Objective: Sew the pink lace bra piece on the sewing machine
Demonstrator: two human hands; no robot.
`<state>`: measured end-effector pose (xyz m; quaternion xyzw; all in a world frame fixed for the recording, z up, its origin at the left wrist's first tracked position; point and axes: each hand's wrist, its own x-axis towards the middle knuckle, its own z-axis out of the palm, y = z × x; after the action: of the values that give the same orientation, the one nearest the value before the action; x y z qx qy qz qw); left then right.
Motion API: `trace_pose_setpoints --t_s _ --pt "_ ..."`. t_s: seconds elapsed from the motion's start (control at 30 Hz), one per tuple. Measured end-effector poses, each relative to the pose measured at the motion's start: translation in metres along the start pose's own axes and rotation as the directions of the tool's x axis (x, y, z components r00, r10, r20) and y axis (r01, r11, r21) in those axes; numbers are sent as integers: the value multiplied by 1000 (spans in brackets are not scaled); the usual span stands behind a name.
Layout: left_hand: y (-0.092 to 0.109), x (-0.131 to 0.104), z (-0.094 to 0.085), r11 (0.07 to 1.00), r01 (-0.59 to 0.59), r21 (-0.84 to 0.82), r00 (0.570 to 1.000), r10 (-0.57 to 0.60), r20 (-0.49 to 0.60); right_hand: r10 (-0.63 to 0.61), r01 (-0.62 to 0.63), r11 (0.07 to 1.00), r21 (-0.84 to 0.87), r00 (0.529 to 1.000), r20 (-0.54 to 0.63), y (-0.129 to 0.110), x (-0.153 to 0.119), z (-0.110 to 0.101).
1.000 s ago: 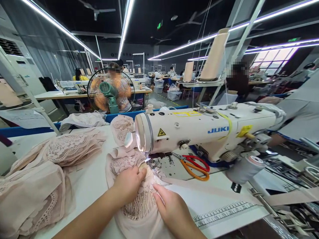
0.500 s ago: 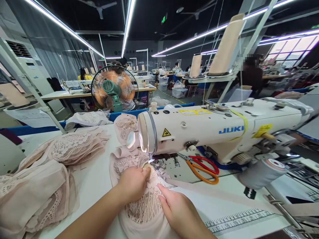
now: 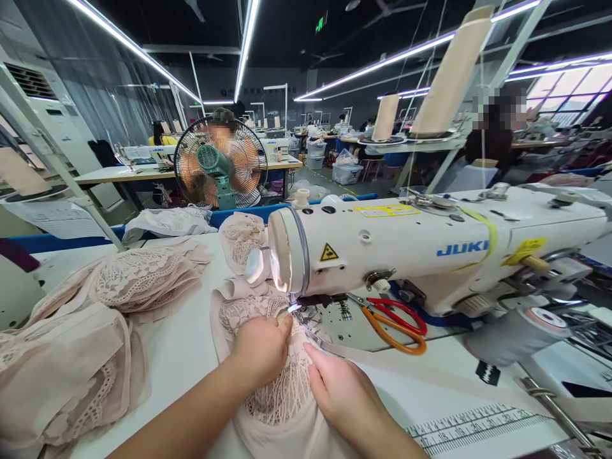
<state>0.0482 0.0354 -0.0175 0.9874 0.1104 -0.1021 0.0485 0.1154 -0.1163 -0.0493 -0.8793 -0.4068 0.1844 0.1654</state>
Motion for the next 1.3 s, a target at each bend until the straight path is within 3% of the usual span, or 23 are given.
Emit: trace_pose_setpoints --t_s 0.73,1.3 --pt "-12 6 11 997 37 -67 980 -50 -193 10 -10 1000 -3 997 -78 -2 7 -4" --pt "-25 1 6 991 57 -118 958 -88 -274 86 -89 989 -120 996 -29 -22 14 -15"
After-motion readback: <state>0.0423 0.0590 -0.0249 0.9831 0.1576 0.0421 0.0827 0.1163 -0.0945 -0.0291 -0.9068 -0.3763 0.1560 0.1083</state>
